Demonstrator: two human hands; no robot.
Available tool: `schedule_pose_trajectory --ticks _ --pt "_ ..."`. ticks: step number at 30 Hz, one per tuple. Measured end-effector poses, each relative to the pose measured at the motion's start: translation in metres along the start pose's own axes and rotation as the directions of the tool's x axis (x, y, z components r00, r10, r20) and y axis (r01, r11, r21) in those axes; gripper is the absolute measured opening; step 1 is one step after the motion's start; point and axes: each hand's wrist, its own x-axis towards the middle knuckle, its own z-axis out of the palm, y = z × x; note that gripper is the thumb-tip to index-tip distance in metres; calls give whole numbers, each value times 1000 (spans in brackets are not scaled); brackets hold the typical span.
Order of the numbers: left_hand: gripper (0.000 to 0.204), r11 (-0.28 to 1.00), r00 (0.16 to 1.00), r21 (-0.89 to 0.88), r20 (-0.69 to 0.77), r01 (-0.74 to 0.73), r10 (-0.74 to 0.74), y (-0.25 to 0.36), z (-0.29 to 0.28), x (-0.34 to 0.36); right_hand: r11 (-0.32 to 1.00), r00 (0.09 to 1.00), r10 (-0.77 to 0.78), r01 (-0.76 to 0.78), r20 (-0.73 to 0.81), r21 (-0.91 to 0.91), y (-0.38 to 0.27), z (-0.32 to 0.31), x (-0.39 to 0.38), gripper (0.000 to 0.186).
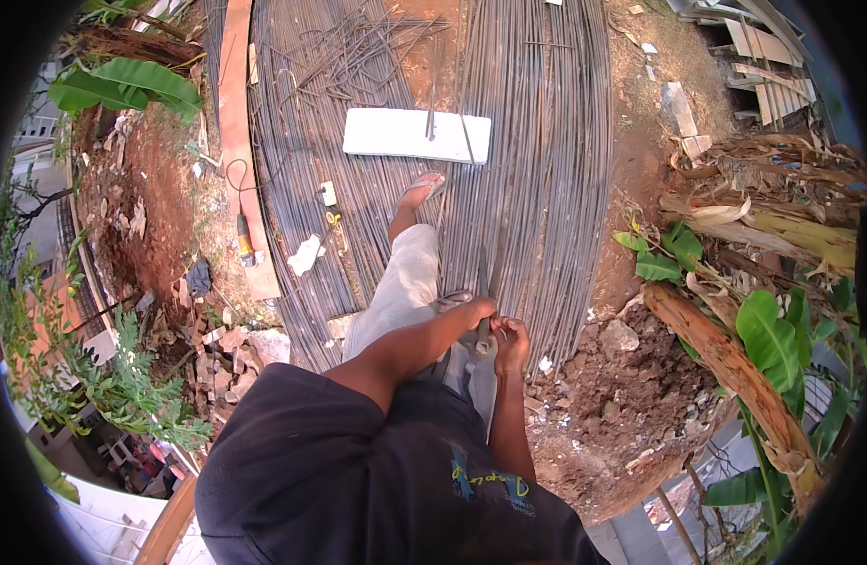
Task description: The person uses a manual metal cutter to sever thin metal rods placed on a white rectangular block. The person repeatedly positions each rod, applies downward pressure with the cutter, and separates the cut piece, continuing the process across multiple rods.
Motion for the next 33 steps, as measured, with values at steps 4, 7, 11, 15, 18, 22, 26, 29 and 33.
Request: schedule_pose_trajectory --ticks 4,7,11,15,18,22,26,29,33 --pt "42 945 989 302 44 124 -144 -10 -26 -34 780 930 119 -304 -348 -547 11 0 25 49" --pt "49 845 962 508 106 166 -253 31 -41 -62 657 727 614 -687 -307 -312 15 9 49 70" --pt "58 750 954 650 131 123 -270 132 -72 -68 687 707 700 -705 -100 -175 58 50 117 62" --pt "68 645 922 761 201 67 -333 210 -96 -77 533 533 846 -843 -16 71 76 79 164 46" --pt "75 546 767 838 359 -15 -531 270 -94 -118 593 618 786 -762 16 260 92 110 168 35" --pt "85 451 842 891 278 -47 -462 397 -114 -33 535 591 801 -640 -91 552 107 137 164 25" --pt "66 694 969 713 -229 100 95 473 -144 169 466 579 815 -617 -35 635 121 161 175 22" --pt "67 818 937 564 -335 116 98 509 -128 273 489 559 825 -637 -79 596 133 175 186 20" --pt "54 856 758 514 -536 -56 371 493 -91 359 584 535 810 -691 -242 426 149 192 188 14"
